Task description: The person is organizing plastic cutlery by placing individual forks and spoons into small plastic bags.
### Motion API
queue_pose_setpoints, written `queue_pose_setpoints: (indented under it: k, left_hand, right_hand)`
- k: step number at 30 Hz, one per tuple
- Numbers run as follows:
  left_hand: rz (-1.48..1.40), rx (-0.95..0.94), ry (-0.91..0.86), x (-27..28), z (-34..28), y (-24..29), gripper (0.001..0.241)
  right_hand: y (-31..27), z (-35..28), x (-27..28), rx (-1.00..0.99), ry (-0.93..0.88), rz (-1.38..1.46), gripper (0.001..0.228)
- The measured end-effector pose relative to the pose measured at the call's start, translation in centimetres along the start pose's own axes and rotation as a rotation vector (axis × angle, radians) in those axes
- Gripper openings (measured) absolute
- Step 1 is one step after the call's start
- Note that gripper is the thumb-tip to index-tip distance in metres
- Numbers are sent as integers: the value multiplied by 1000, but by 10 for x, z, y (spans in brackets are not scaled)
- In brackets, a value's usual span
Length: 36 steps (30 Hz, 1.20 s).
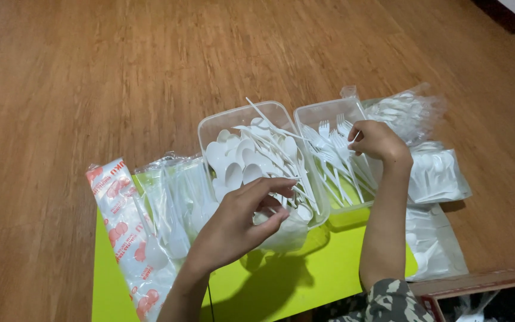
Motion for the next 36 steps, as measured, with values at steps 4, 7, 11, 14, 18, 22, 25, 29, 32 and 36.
queue_pose_setpoints:
  k: [4, 7, 11, 14, 18, 22, 25, 29, 32, 36]
  left_hand:
    - [31, -31, 16, 3, -2, 3, 39]
    - [2, -19, 39, 4, -1, 1, 25]
    - [-20, -73, 105, 10, 0, 4, 10]
    - [21, -94, 117, 12, -1, 8, 8]
    - [30, -128, 130, 15, -2, 11, 8]
    - [9, -76, 154, 17, -1, 11, 11]
    - [-18, 13, 196, 20, -3, 5, 11]
    - [1, -13, 210, 21, -3, 3, 19]
    - [9, -18, 228, 22, -3, 4, 22]
    - [12, -13, 230, 22, -4, 6, 22]
  right_hand:
    - [1, 9, -13, -64, -43, -109, 28]
    - [5, 26, -30, -76, -77, -255, 34]
    - [-4, 18, -26, -47, -63, -173, 20]
    - [-5, 8, -15, -88, -32, -188, 10]
    - [-9, -6, 10, 15, 140, -241, 14]
    - [-48, -63, 56, 251, 463, 125, 20]
    - [-68, -108, 74, 374, 545, 621, 12]
    - [-85, -147, 80, 749, 509, 1212, 23]
    - [-95, -168, 83, 901, 597, 1327, 19]
    - [-107, -187, 81, 1037, 645, 1426, 33]
Point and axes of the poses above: each hand's wrist, its own z-axis towards the middle knuckle, its own x-axis out of the back of the hand, y = z × x, the point moved 7 cm from there along z, towards the middle knuckle, and after that the axes turned 10 degrees about -z, right-handed, at the moved point
